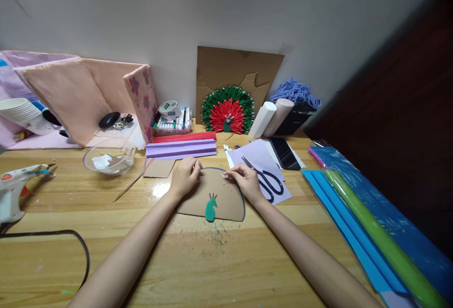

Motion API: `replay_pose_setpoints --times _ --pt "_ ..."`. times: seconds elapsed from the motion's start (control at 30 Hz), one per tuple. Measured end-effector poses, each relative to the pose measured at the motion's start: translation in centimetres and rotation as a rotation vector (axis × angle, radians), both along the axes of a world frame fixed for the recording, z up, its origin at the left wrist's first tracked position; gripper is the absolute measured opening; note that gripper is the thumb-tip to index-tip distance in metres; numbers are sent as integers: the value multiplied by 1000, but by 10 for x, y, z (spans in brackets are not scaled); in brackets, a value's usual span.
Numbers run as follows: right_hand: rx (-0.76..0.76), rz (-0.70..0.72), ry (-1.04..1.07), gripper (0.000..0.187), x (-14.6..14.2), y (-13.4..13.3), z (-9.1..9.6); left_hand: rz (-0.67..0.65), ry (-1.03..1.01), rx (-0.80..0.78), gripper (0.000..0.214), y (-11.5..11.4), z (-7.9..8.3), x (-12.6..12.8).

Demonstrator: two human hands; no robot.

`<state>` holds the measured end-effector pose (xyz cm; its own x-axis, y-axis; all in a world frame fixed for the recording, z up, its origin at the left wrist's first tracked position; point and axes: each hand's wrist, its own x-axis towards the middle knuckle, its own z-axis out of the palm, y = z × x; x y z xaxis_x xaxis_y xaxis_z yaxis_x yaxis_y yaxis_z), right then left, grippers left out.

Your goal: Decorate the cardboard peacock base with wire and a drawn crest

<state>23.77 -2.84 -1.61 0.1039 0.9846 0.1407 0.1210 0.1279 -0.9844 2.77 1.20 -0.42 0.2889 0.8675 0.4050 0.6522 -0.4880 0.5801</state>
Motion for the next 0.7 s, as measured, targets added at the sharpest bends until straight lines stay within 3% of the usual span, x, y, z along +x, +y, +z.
replay_pose_setpoints --times 0.43,0.7 --pt "6 40 -1 24 0 0 -2 0 0 9 29 0 0 0" --pt "-21 -4 24 28 -2 -3 2 2 9 7 29 0 -1 0"
